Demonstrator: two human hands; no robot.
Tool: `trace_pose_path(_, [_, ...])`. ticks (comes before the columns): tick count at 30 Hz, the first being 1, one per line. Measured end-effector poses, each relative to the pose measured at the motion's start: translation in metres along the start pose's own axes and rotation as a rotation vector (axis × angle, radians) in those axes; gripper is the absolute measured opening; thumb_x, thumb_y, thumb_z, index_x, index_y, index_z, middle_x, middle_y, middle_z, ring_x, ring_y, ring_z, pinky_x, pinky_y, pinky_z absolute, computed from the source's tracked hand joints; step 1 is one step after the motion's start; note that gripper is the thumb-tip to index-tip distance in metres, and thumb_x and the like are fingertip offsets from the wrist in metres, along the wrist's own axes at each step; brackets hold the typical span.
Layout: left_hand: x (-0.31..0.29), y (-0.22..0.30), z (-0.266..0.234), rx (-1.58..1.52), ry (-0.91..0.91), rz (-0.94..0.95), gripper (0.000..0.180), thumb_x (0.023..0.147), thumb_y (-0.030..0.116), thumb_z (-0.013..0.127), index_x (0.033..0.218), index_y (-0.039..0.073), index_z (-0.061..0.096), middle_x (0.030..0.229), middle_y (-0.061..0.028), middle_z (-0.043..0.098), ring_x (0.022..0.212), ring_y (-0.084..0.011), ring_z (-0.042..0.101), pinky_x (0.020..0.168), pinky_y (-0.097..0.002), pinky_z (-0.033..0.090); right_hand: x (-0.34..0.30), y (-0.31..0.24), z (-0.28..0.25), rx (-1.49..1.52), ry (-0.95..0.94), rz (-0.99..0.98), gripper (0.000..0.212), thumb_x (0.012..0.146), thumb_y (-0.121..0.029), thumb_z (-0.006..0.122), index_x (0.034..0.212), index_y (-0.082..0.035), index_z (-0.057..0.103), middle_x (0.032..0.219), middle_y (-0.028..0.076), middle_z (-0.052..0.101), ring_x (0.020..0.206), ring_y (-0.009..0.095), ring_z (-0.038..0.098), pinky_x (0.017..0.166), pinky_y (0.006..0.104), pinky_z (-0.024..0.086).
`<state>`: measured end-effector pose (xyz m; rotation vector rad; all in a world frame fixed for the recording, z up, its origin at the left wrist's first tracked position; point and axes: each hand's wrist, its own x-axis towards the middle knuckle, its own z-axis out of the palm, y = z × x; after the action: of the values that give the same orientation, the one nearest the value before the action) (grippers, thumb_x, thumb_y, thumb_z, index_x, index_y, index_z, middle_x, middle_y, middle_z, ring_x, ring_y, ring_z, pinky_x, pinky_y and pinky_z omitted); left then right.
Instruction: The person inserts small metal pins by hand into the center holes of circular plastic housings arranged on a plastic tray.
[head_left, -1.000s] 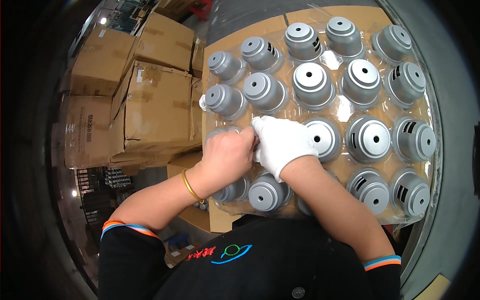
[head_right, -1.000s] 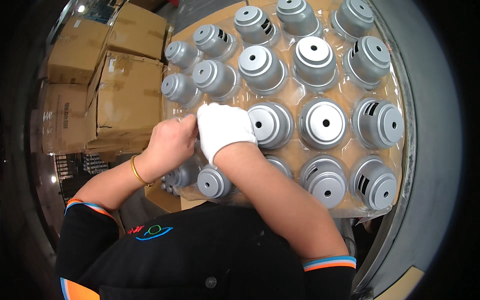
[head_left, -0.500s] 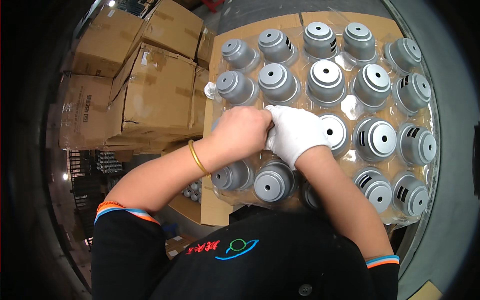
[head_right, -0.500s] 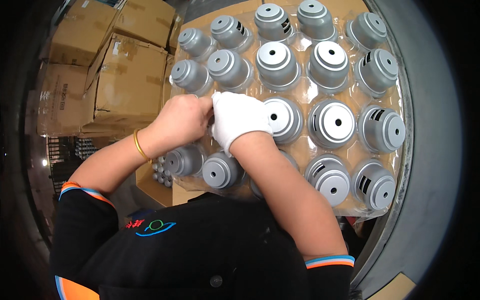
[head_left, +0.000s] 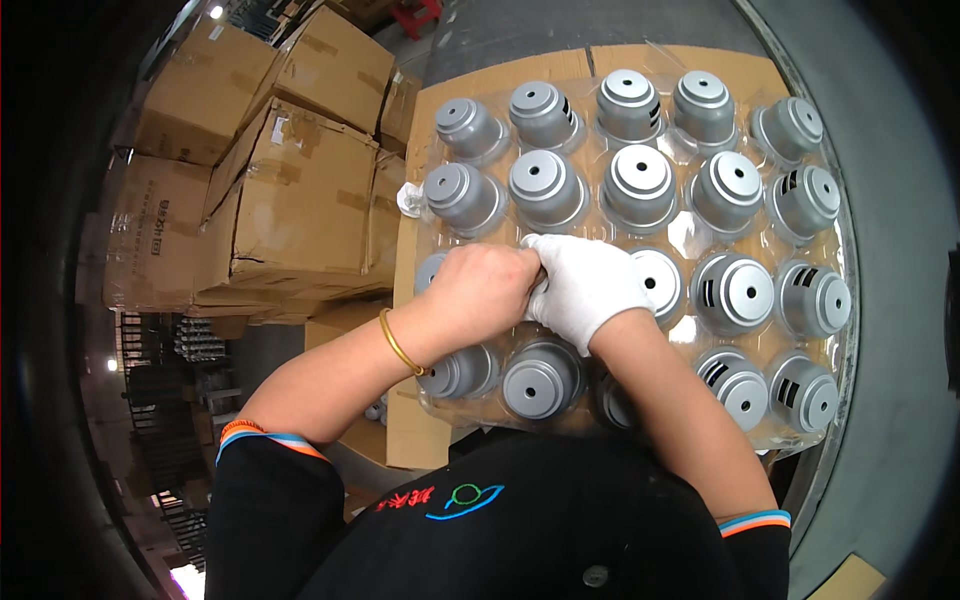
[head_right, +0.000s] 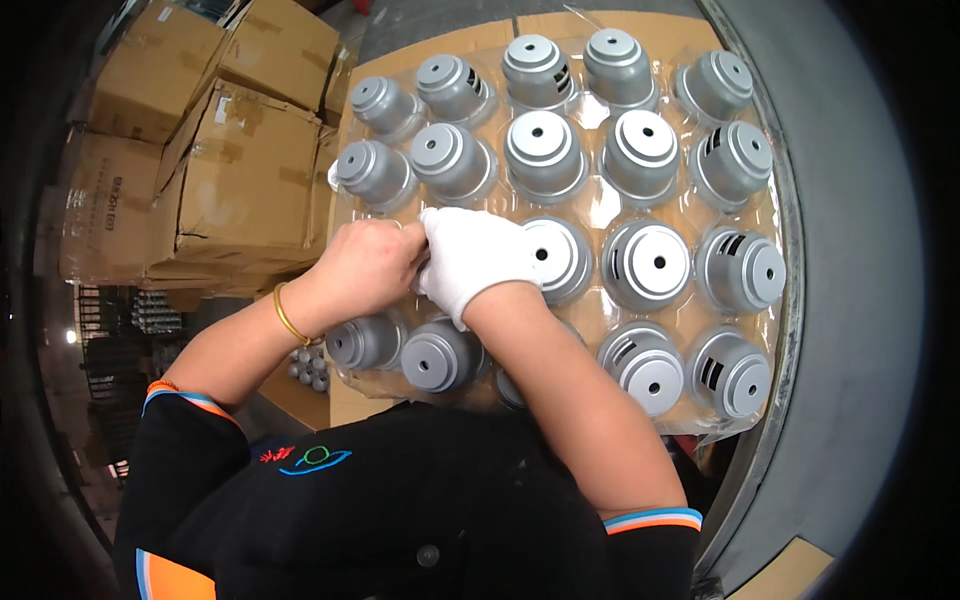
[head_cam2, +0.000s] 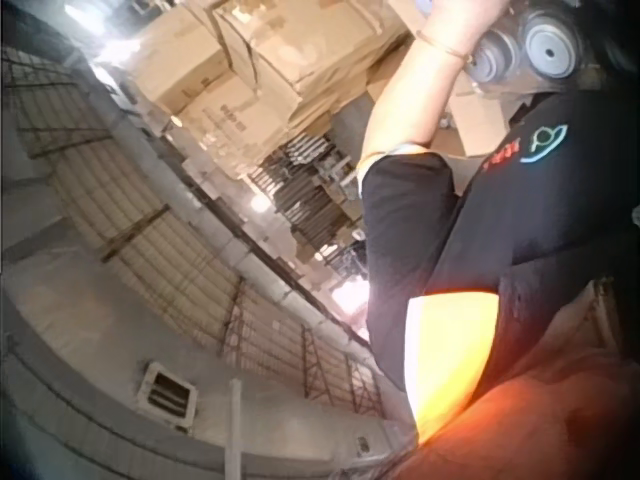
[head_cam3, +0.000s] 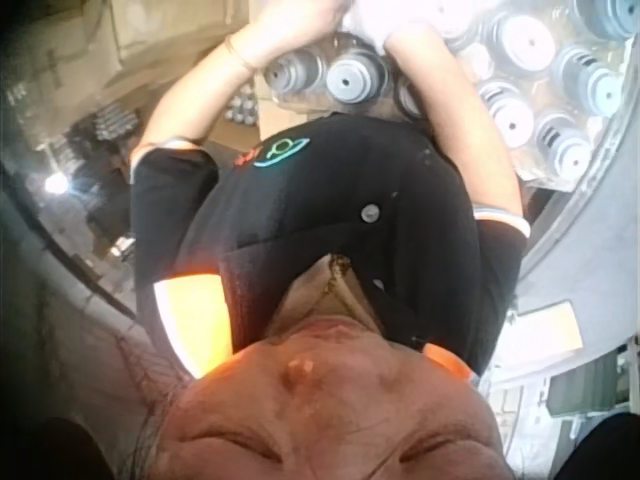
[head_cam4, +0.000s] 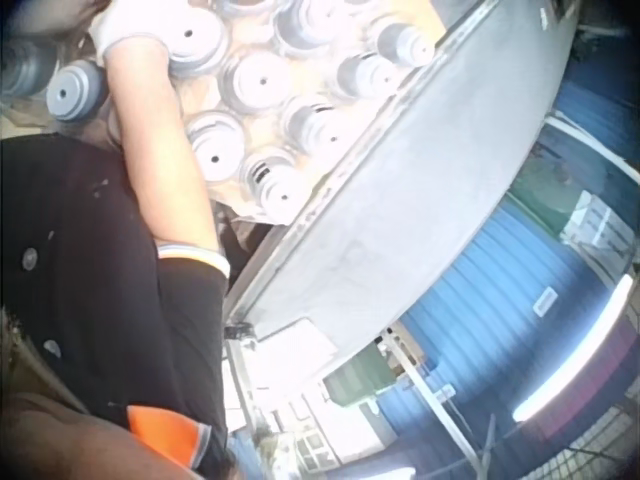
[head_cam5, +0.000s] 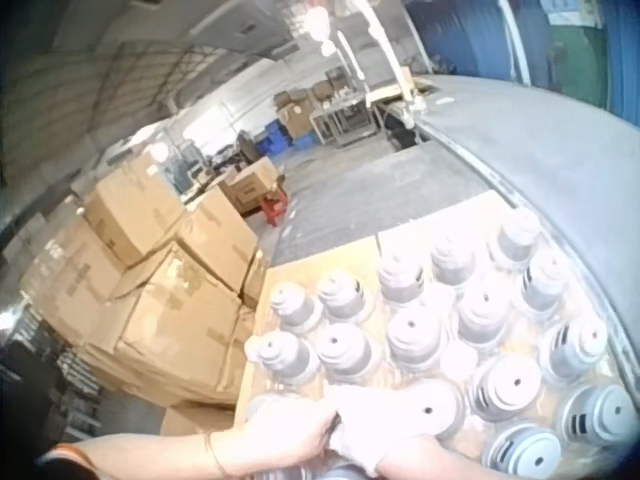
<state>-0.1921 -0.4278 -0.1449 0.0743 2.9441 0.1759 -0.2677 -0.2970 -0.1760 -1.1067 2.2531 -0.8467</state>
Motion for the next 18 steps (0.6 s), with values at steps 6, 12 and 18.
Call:
trace_pose_path(6, [-0.028, -0.002, -0.075, -0.038, 0.485, -0.006, 0.016, 0.087, 0.012, 0.064, 0.079, 0.0, 0.057, 0.065, -0.0175, 0.056, 0.058, -0.0324, 0.055, 0.056, -0.0385, 0.044, -0.002, 0.0, -0.001, -0.02, 0.01, 0.014, 0.053, 0.068, -0.03, 0.079, 0.114, -0.009, 0.064, 0.106, 0.016, 0.067, 0.098, 0.033, 0.064, 0.084, 0.0395, 0.051])
trace_pose_path(12, [-0.079, -0.039, -0.043, -0.613, 0.511, -0.301, 0.021, 0.091, 0.017, 0.061, 0.081, -0.002, 0.062, 0.06, -0.0117, 0.053, 0.053, -0.0182, 0.047, 0.053, -0.03, 0.04, 0.002, -0.006, -0.001, 0.047, 0.022, -0.044, 0.05, 0.076, -0.036, 0.073, 0.119, -0.012, 0.064, 0.112, 0.017, 0.065, 0.104, 0.034, 0.062, 0.091, 0.039, 0.049])
trace_pose_path(18, [-0.092, -0.055, -0.015, -0.968, 0.466, -0.342, 0.019, 0.095, 0.015, 0.059, 0.083, 0.0, 0.061, 0.063, 0.004, 0.046, 0.061, -0.0038, 0.039, 0.054, -0.0211, 0.032, 0.02, 0.003, 0.005, 0.016, 0.093, 0.075, 0.026, 0.087, -0.024, 0.067, 0.109, -0.012, 0.071, 0.094, 0.012, 0.071, 0.092, 0.027, 0.067, 0.09, 0.0375, 0.05])
